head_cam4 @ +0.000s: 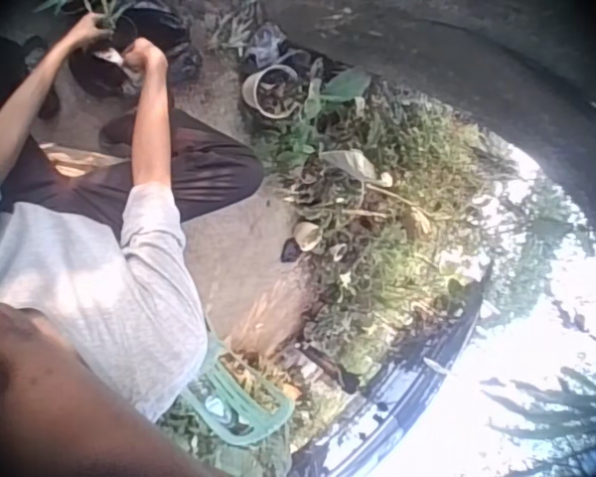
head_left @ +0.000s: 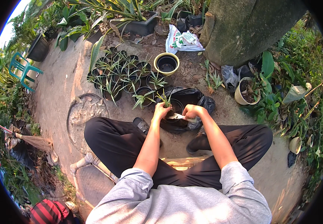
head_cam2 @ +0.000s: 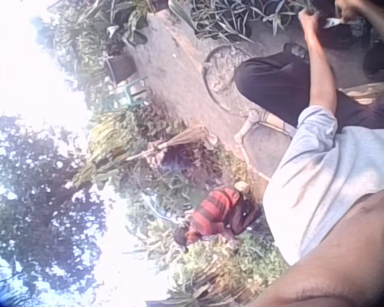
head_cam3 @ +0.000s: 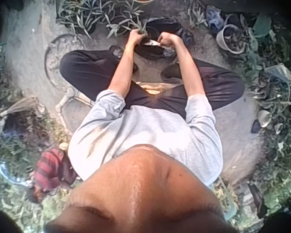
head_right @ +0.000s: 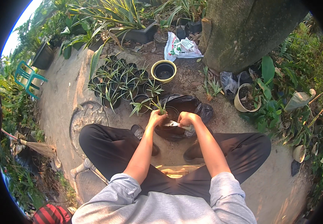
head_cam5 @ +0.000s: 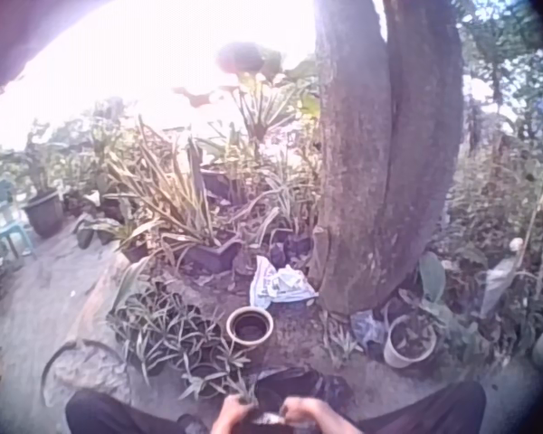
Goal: The person places a small plant into a black pot, fills the pot with soil from a bag using a wooden scoop, and then places the potted plant into a plastic seedling tray.
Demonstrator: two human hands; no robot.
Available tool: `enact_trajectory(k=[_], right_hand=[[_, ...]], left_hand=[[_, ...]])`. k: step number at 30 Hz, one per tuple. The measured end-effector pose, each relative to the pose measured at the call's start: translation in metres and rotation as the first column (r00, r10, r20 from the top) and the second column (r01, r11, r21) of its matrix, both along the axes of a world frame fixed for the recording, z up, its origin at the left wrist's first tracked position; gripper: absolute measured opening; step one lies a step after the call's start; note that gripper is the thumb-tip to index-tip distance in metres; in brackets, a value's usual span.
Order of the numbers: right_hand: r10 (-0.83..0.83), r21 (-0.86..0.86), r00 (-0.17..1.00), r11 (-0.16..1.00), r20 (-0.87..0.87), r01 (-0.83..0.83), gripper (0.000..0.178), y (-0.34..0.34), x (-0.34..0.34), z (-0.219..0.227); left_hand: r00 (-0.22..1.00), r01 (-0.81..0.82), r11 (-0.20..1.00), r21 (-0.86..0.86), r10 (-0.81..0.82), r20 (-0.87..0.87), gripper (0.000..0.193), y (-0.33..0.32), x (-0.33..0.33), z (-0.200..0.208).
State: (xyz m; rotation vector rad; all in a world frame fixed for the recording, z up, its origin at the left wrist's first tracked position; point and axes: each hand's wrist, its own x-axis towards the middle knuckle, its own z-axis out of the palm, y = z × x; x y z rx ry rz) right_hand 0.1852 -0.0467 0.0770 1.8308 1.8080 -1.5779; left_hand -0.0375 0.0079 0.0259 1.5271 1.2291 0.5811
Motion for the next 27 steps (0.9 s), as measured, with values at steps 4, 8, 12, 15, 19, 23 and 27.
enact_trajectory(k=[4, 8, 12, 15, 19, 23, 27], right_hand=[[0.047, -0.095, 0.991, 0.995, 0.127, -0.036, 0.037, 0.0, 0.011, 0.021], [-0.03, -0.05, 0.989, 0.998, 0.142, 0.038, 0.037, 0.001, 0.039, 0.029], [-0.121, -0.014, 0.989, 0.992, 0.089, 0.123, 0.039, 0.004, 0.074, 0.027], [-0.249, 0.091, 0.96, 0.967, 0.126, 0.239, 0.037, -0.005, 0.092, 0.003], [-0.445, 0.246, 0.881, 0.882, 0.16, 0.401, 0.034, -0.02, 0.098, -0.071], [-0.59, 0.367, 0.763, 0.793, 0.263, 0.487, 0.034, -0.015, 0.062, -0.09], [-0.617, 0.506, 0.74, 0.744, 0.268, 0.436, 0.032, -0.004, 0.036, -0.099]], left_hand=[[1.0, 0.016, 1.0, 0.005, -0.016, 0.017, 0.026, 0.0, -0.001, -0.011], [0.998, 0.054, 0.997, 0.06, -0.053, -0.014, 0.024, -0.001, 0.002, -0.008], [0.998, 0.055, 0.998, -0.004, -0.055, 0.023, 0.021, -0.004, -0.001, -0.007], [0.998, 0.055, 0.998, 0.012, -0.055, 0.039, 0.019, -0.006, -0.003, -0.013], [0.991, 0.051, 0.999, 0.006, -0.051, 0.12, 0.016, -0.011, 0.004, -0.01], [0.992, 0.047, 0.999, 0.015, -0.049, 0.119, 0.014, -0.01, 0.002, -0.011], [0.99, 0.017, 0.999, 0.044, -0.023, 0.138, 0.018, -0.008, -0.003, -0.03]])
